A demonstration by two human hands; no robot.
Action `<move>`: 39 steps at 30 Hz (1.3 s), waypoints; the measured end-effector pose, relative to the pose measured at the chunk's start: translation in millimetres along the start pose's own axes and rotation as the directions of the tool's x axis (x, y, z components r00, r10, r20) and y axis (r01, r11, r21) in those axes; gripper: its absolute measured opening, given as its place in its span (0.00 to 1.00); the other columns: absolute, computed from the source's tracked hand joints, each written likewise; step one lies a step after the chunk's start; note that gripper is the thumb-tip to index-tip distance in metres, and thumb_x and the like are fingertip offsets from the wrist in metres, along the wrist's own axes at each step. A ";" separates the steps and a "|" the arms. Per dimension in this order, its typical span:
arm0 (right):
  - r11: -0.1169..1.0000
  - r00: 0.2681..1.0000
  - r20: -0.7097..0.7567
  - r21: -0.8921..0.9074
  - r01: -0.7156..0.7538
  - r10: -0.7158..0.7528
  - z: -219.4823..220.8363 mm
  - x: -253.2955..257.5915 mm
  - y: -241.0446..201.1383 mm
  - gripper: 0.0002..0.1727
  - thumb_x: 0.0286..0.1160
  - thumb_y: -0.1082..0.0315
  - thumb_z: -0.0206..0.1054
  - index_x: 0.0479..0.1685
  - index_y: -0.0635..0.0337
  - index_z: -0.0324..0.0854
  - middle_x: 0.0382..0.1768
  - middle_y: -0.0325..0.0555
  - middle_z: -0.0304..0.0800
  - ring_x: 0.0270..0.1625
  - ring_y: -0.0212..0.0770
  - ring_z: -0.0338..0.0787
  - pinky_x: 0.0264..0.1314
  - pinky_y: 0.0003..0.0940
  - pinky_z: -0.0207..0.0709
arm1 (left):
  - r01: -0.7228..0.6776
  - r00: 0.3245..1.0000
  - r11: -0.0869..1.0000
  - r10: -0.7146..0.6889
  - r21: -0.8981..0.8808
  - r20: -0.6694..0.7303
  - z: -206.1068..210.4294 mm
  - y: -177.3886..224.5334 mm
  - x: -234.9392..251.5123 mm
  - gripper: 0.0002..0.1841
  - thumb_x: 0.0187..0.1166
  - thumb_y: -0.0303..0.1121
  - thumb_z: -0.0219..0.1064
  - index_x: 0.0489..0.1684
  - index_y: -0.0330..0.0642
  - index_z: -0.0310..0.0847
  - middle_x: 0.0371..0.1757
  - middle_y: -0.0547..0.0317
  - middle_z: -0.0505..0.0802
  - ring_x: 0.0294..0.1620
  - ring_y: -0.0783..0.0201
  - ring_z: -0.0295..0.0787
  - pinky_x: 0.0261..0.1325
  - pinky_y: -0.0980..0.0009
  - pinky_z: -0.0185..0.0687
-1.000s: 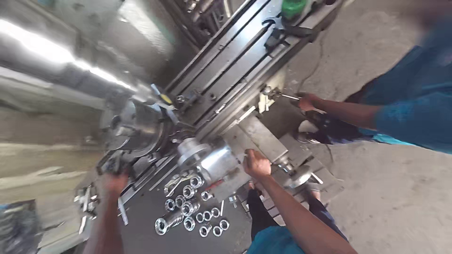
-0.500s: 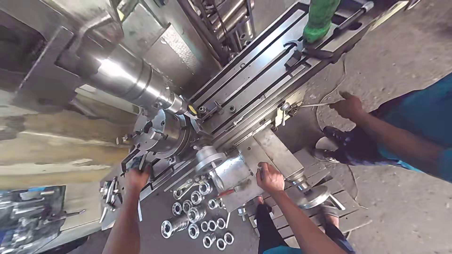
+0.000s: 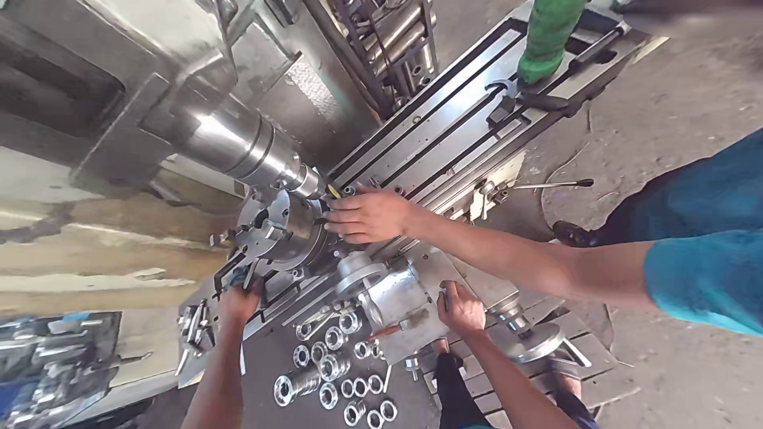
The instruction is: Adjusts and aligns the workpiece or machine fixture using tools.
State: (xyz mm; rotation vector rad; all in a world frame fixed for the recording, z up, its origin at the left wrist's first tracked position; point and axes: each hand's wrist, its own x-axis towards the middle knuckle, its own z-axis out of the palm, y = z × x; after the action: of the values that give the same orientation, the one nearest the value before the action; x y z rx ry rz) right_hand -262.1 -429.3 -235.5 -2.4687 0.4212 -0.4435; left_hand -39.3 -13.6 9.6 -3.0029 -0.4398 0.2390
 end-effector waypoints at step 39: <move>0.999 0.998 -0.050 0.017 0.034 -0.033 0.4 2.7 0.5 0.16 0.71 0.58 0.58 0.43 0.58 0.87 0.34 0.49 0.92 0.34 0.52 0.94 0.27 0.47 0.84 | 0.010 1.000 1.000 -0.010 0.010 -0.008 0.9 -0.1 4.0 0.34 0.85 0.60 0.58 0.53 0.29 0.86 0.53 0.25 0.90 0.61 0.28 0.87 0.61 0.26 0.75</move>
State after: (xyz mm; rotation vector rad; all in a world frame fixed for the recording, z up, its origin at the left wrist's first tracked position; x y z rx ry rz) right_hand -259.6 -430.5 -235.5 -2.4546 0.3948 -0.5214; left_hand -35.6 -12.2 8.1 -2.9905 -0.4509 0.2272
